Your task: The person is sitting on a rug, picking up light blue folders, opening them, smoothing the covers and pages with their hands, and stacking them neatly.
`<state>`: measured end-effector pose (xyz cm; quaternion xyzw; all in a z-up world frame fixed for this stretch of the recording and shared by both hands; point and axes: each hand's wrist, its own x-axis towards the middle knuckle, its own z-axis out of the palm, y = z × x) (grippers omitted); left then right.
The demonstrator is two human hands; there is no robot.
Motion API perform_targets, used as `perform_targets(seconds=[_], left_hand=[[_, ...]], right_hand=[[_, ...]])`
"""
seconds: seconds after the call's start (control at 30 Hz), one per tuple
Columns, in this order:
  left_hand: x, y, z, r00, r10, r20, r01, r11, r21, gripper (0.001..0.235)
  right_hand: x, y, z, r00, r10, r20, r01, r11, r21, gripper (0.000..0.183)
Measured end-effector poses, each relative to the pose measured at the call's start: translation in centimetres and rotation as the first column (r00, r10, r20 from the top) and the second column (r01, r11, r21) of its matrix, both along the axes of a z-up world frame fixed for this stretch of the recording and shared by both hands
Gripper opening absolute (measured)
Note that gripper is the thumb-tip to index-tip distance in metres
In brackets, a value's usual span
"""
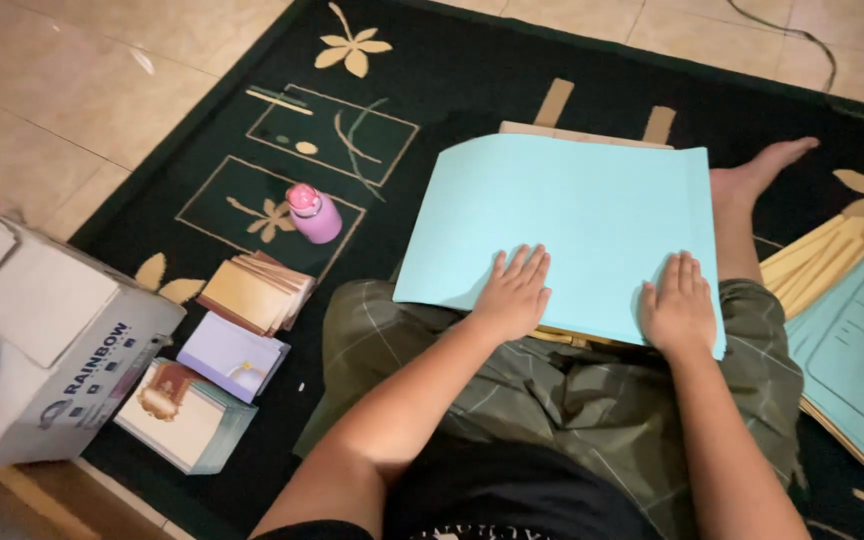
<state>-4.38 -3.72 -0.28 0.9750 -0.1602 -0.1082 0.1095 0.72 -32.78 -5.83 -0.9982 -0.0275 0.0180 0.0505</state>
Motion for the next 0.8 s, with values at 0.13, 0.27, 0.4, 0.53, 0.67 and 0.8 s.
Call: perform_targets(seconds=[0.13,0.27,0.4,0.53,0.67,0.8], left_hand=[[3.8,-0.9,-1.7,0.997,0.031,-0.065,-0.031,1.000,0.004,0.063],[11.6,-2.4,-3.3,0.997,0.053,-0.052,-0.048,0.995,0.090,0.063],[18.5,-3.9,-3.0,0.983,0.182,-0.010,-0.178,0.970,0.164,0.060],[23.3,-3.7,-2.8,0.977,0.215,0.003,-0.213,0.967,0.136,0.060],[21.1,-3.5,-1.8,0.969,0.247,-0.016,-0.245,0.967,0.073,0.060],[15.7,-3.8,0.0,0.978,0.207,-0.038,-0.205,0.977,0.050,0.060]], right_hand=[[-0.2,0.0,-0.3,1.000,-0.004,-0.026,0.003,1.000,-0.022,0.082],[-0.6,0.6,1.3,0.999,-0.029,-0.036,0.029,1.000,-0.012,0.080],[-1.1,1.3,2.6,0.998,-0.036,-0.048,0.034,0.999,-0.027,0.079],[-1.0,2.1,3.8,0.996,-0.062,-0.064,0.062,0.998,-0.008,0.080],[-1.5,1.7,2.8,0.997,-0.049,-0.057,0.048,0.999,-0.019,0.081],[-1.1,1.6,2.9,0.998,-0.057,-0.038,0.058,0.998,0.020,0.083]])
